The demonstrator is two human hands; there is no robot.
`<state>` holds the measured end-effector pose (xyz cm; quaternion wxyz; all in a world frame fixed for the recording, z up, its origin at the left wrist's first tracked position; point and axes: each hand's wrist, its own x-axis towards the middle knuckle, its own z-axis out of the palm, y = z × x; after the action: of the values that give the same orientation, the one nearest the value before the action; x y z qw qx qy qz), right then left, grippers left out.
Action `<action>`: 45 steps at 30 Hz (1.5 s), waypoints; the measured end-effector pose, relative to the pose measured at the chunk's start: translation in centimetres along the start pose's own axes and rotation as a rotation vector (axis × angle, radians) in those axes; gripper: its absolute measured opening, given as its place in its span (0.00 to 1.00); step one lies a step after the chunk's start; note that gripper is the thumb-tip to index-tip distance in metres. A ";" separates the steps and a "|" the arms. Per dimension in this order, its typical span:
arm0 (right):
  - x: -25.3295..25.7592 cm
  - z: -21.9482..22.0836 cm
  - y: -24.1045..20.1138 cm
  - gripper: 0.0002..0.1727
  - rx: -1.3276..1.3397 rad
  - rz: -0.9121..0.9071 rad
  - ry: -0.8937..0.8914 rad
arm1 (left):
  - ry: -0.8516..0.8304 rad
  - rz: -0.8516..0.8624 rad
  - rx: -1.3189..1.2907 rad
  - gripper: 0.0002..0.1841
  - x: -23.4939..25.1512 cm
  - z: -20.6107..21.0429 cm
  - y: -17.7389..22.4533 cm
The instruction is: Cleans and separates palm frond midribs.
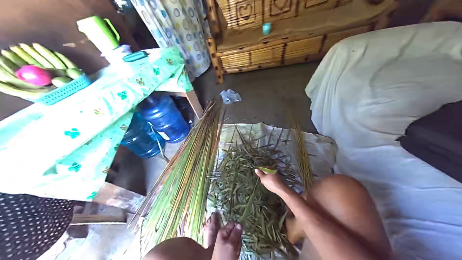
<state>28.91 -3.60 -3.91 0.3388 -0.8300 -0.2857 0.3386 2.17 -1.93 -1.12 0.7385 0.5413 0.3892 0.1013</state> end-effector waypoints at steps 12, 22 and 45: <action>-0.3 -0.6 1.3 0.29 -0.203 0.276 -0.338 | 0.068 0.026 -0.067 0.16 0.5 -1.5 0.9; -5.9 0.4 -1.0 0.21 0.100 -0.480 -0.278 | 0.021 0.001 -0.211 0.17 1.8 -0.2 1.4; -4.7 1.1 0.0 0.22 -0.134 -0.560 -0.170 | -0.098 -0.049 -0.267 0.16 2.1 0.4 1.6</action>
<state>25.20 -6.48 -2.74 0.3381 -0.7081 -0.5527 0.2806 4.29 -0.39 -0.65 0.8243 0.4328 0.3487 0.1076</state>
